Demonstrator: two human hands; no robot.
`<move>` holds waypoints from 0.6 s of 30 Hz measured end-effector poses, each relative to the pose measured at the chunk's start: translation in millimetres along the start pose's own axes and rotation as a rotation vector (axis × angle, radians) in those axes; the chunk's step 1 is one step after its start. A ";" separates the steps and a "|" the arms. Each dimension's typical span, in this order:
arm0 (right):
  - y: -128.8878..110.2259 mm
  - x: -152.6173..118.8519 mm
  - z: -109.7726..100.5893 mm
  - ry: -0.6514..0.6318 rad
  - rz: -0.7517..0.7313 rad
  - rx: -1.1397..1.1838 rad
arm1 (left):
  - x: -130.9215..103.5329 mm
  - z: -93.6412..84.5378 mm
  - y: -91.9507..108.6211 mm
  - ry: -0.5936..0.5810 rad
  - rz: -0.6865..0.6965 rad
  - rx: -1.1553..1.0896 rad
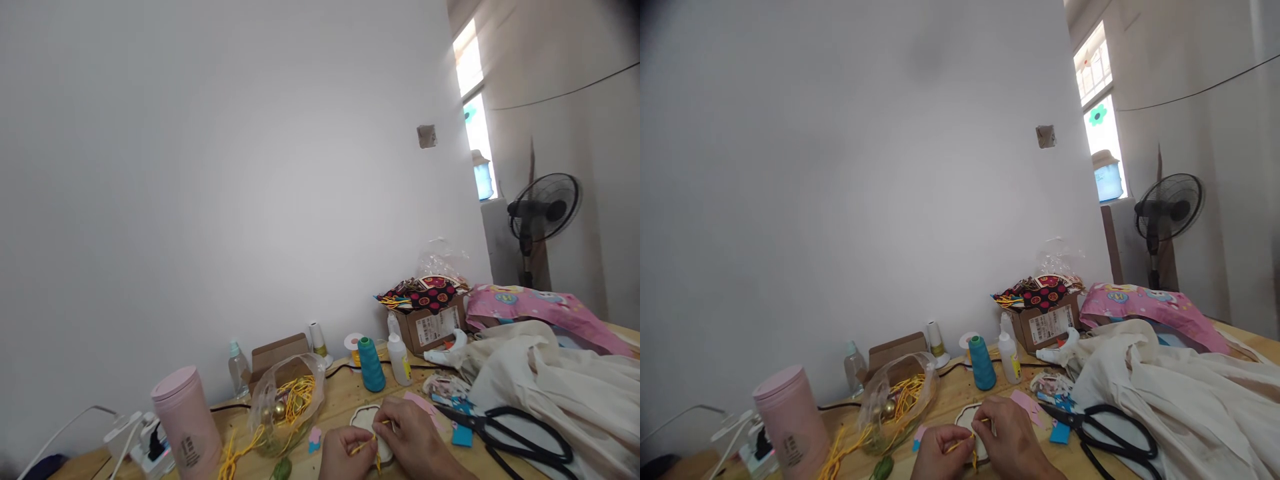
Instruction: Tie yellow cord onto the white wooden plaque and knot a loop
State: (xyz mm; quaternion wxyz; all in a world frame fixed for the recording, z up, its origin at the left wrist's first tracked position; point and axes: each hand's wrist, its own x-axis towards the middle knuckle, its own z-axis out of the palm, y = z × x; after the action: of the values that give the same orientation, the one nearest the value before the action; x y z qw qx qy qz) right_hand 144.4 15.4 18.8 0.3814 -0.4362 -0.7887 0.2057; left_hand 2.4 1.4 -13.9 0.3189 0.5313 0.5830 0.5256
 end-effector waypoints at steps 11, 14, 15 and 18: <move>6.6 0.9 2.5 -0.008 0.029 0.075 | -0.3 0.2 1.1 -0.102 -0.056 -0.247; 4.1 0.3 0.9 -0.017 0.019 0.053 | 0.8 -1.4 2.3 -0.075 -0.014 -0.198; 3.1 -0.1 0.5 -0.016 0.014 0.039 | 0.7 -2.0 3.8 -0.065 0.006 -0.169; 0.7 -1.1 0.5 0.006 0.002 -0.005 | -0.5 -2.9 10.3 -0.050 0.026 -0.094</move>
State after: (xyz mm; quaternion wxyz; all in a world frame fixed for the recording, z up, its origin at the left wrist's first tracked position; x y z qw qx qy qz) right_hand 144.8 14.9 17.6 0.3825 -0.4386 -0.7875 0.2030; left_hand 2.7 -1.0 -3.5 0.3509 0.5362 0.5425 0.5432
